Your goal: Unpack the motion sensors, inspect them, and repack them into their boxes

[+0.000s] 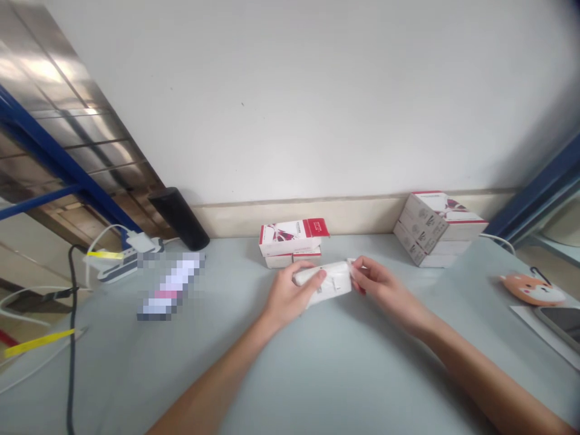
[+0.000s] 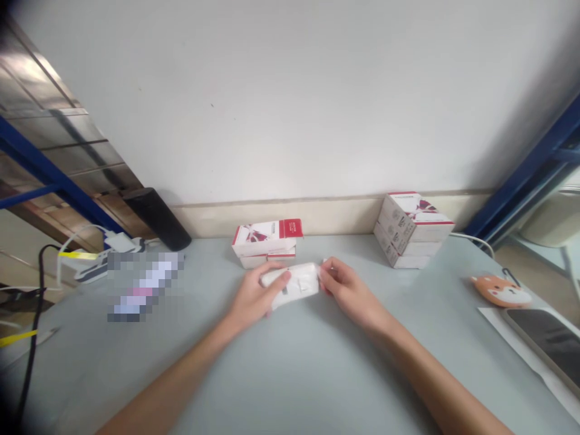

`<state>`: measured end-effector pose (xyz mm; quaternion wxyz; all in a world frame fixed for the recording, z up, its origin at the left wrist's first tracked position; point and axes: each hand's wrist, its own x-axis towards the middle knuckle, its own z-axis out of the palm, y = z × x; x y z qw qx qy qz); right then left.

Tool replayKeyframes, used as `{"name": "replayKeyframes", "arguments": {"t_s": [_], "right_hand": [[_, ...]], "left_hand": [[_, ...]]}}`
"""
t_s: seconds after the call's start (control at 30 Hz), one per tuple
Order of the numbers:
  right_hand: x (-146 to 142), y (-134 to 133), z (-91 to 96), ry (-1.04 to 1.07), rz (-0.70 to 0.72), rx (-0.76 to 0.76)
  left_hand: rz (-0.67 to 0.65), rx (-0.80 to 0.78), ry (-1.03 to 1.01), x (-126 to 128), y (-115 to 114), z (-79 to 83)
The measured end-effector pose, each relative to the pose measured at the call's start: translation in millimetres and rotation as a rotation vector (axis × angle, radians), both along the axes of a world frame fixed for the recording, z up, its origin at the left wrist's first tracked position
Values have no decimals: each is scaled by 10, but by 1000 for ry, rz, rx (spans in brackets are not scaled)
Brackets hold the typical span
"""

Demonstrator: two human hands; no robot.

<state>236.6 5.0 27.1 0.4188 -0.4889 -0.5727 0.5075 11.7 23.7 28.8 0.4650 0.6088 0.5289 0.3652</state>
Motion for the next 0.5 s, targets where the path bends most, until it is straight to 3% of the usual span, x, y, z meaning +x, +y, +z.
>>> {"name": "replayKeyframes", "arguments": {"t_s": [0.17, 0.5], "right_hand": [[-13, -28, 38, -18, -13, 40], [3, -30, 120, -44, -58, 30]], "left_hand": [[-27, -190, -108, -20, -1, 88], [-308, -442, -340, -109, 46, 111]]}}
